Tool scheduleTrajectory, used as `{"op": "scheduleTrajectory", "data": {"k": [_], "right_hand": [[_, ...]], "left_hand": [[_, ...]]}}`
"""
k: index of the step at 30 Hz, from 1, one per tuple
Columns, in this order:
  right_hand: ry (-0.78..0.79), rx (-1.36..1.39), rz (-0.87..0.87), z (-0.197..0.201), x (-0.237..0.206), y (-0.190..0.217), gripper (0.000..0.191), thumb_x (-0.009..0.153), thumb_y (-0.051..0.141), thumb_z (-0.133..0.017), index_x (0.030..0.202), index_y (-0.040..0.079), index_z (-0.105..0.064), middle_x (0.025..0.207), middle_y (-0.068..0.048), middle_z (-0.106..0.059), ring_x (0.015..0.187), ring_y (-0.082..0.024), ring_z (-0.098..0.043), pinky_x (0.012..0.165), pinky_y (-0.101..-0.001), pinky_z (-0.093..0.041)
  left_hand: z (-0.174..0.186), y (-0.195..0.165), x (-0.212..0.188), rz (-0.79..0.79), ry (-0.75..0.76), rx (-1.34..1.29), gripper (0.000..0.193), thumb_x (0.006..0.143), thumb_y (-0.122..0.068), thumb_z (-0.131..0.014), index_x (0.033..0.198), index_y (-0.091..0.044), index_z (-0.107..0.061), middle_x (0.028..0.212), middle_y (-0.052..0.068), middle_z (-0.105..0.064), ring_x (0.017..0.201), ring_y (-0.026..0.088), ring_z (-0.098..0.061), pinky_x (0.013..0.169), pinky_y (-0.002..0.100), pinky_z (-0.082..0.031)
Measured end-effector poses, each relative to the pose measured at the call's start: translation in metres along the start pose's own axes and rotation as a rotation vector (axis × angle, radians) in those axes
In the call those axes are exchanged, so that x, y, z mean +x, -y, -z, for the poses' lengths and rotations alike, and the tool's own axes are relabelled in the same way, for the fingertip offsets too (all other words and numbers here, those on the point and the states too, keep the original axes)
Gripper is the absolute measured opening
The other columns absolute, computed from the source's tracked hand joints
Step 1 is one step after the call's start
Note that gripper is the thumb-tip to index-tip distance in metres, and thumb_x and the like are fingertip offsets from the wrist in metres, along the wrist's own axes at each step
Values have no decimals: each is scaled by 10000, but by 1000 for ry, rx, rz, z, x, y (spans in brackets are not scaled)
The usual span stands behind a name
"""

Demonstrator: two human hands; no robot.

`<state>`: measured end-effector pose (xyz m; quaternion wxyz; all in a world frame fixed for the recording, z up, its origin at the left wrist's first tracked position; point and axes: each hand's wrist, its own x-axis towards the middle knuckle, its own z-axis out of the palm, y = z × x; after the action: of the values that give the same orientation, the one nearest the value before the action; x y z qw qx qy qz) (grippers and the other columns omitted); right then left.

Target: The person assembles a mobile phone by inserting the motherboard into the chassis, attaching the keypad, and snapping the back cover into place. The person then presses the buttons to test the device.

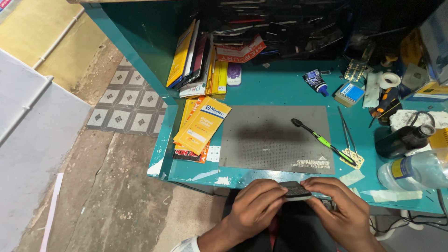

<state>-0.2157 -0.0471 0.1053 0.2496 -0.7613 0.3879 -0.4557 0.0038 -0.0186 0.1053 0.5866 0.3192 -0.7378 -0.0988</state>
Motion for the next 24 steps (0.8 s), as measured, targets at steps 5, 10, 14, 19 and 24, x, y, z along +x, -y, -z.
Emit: {"op": "scheduleTrajectory", "data": {"k": [5, 10, 14, 19, 24], "right_hand": [[-31, 51, -10, -1, -1, -1, 323, 743, -45, -789, 1045, -7, -681, 1085, -157, -741, 1055, -240, -759, 878, -325, -634], [-20, 46, -8, -2, -2, -1, 321, 743, -54, -785, 1044, -9, -682, 1079, -158, -743, 1050, -243, -763, 877, -326, -636], [-1, 125, -14, -2, -4, -3, 314, 758, -76, -759, 1055, -22, -670, 1088, -163, -733, 1062, -249, -757, 889, -336, -643], [11, 55, -3, -8, -11, -9, 262, 772, -121, -693, 1009, -20, -643, 1043, -146, -743, 1024, -237, -771, 888, -332, -632], [6, 44, -22, -15, -16, -11, 234, 803, -137, -668, 1000, -18, -630, 1023, -138, -746, 999, -228, -780, 858, -311, -644]], "left_hand": [[0, 1, -1, 22, 13, -18, 264, 864, 75, -796, 1099, 60, -676, 1102, 161, -704, 1008, 320, -740, 879, 395, -631], [-1, 0, -1, 33, 9, -18, 240, 866, 75, -799, 1075, 62, -683, 1065, 162, -713, 988, 313, -742, 857, 387, -628], [-2, 0, -2, 36, 3, -17, 231, 848, 84, -800, 1045, 65, -683, 1029, 161, -714, 960, 307, -738, 832, 382, -622], [-3, 1, -3, 5, -14, 9, 223, 834, 131, -776, 1027, 75, -679, 997, 160, -714, 930, 302, -733, 814, 379, -620], [-2, 1, -2, -36, -15, 13, 236, 827, 139, -791, 1024, 70, -681, 972, 155, -716, 904, 285, -732, 790, 369, -614]]}}
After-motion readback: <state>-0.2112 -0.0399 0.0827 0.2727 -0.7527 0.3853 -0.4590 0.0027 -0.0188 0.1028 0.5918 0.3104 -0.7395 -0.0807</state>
